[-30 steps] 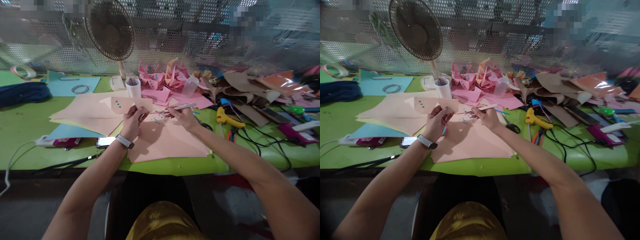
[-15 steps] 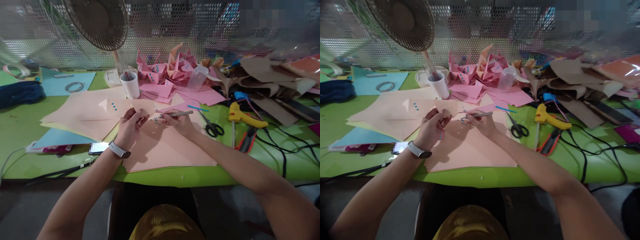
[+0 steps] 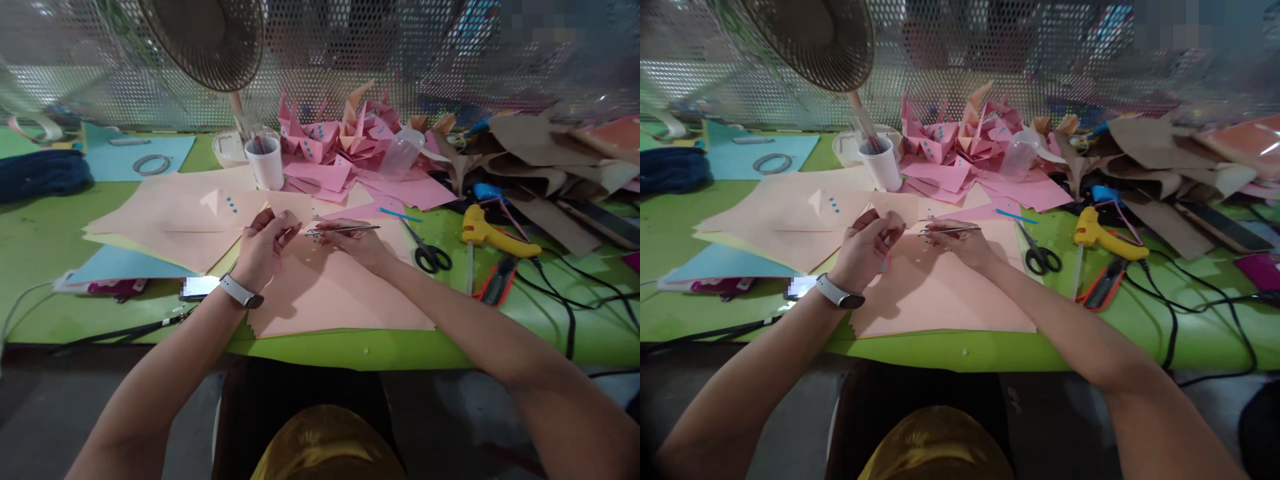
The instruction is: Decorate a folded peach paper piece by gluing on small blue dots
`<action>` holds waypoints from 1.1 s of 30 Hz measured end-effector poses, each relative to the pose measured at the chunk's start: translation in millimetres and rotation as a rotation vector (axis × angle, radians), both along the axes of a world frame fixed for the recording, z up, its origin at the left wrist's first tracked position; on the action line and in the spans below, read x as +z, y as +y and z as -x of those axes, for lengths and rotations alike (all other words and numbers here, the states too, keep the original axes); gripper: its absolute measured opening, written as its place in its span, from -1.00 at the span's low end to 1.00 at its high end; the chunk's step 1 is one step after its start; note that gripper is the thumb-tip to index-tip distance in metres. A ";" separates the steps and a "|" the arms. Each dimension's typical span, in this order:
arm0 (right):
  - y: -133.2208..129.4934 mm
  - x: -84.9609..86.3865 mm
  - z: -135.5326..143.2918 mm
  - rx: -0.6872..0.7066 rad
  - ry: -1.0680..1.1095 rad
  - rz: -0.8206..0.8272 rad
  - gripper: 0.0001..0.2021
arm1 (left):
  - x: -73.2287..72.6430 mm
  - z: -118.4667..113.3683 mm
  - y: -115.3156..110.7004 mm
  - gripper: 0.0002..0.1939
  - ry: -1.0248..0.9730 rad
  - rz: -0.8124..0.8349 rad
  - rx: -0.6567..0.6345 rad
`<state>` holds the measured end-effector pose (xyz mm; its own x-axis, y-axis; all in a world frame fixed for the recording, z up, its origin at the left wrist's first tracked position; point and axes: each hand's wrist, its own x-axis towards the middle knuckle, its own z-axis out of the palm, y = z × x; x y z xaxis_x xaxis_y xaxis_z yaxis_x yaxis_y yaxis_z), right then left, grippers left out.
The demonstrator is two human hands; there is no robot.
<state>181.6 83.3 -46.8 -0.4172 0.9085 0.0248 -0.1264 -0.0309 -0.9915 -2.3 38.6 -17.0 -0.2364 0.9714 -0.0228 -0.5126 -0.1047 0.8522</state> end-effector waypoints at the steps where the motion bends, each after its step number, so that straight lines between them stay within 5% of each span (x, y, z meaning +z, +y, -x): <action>1: 0.4 -0.5 0.1 -0.006 0.002 0.006 -0.67 | -0.8 0.4 0.5 -0.87 -0.005 0.003 0.002; 17: 5.1 -0.9 -0.4 -0.016 -0.150 -0.099 -0.70 | -5.7 1.0 3.7 -0.88 0.003 -0.001 0.008; 33: 1.3 4.1 0.1 -0.019 -0.050 -0.106 -0.63 | -6.6 3.1 3.6 -0.83 0.040 -0.006 -0.003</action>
